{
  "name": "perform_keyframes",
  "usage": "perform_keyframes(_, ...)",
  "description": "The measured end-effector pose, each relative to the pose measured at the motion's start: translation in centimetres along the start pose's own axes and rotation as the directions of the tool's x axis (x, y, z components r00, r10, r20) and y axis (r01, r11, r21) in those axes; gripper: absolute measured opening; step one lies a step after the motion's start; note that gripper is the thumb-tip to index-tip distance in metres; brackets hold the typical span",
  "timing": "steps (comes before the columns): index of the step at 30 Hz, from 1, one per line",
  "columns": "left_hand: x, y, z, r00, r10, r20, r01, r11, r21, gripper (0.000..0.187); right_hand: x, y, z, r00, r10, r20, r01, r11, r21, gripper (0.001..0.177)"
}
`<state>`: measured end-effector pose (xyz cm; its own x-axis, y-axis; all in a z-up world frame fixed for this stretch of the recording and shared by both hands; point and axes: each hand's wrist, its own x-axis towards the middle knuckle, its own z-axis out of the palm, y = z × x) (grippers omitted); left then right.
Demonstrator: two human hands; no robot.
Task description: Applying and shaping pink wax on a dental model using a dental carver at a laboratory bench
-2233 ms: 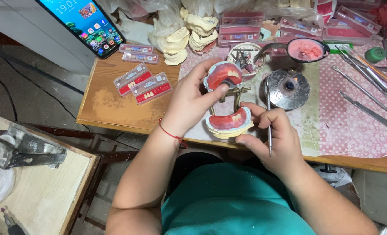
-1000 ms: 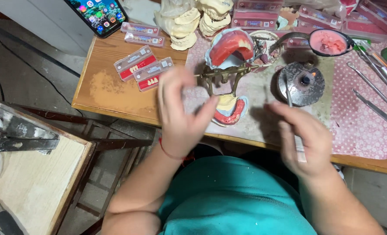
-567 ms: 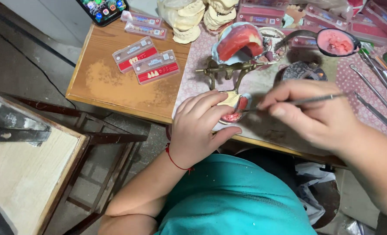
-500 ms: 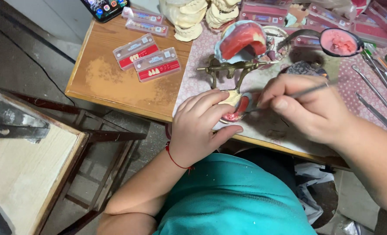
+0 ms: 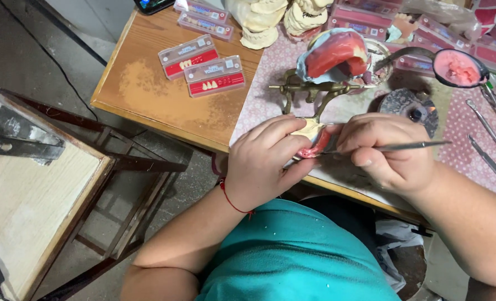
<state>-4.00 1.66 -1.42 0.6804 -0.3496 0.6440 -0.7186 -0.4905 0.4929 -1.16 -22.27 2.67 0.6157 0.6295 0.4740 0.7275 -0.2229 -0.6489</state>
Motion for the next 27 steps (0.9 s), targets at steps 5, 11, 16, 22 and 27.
perform_keyframes(5,-0.1,-0.1,0.1,1.0,0.0,0.0,0.0,1.0,0.0,0.019,0.9,-0.8,0.0,0.986,-0.144,0.082,0.144,0.99,0.015,0.037)
perform_keyframes(11,-0.1,-0.1,0.2,1.0,0.0,0.011,0.0,1.0,-0.01,0.014,1.0,-0.6,0.1,0.957,-0.257,0.133,0.266,0.963,-0.049,0.036)
perform_keyframes(16,-0.1,-0.1,0.2,1.0,-0.003,0.02,0.004,1.0,-0.024,0.013,1.5,-0.8,-0.2,0.956,-0.242,0.163,0.259,0.961,-0.093,0.035)
perform_keyframes(22,0.0,-0.1,0.2,1.0,0.002,0.015,-0.001,0.999,-0.034,0.015,2.2,-0.9,-0.6,0.97,-0.118,0.211,0.137,0.987,-0.081,0.03)
perform_keyframes(27,0.2,0.0,0.2,1.0,-0.003,0.018,0.004,0.999,-0.036,0.02,2.5,-0.6,-1.2,0.97,-0.038,0.24,0.048,0.998,-0.038,0.029)
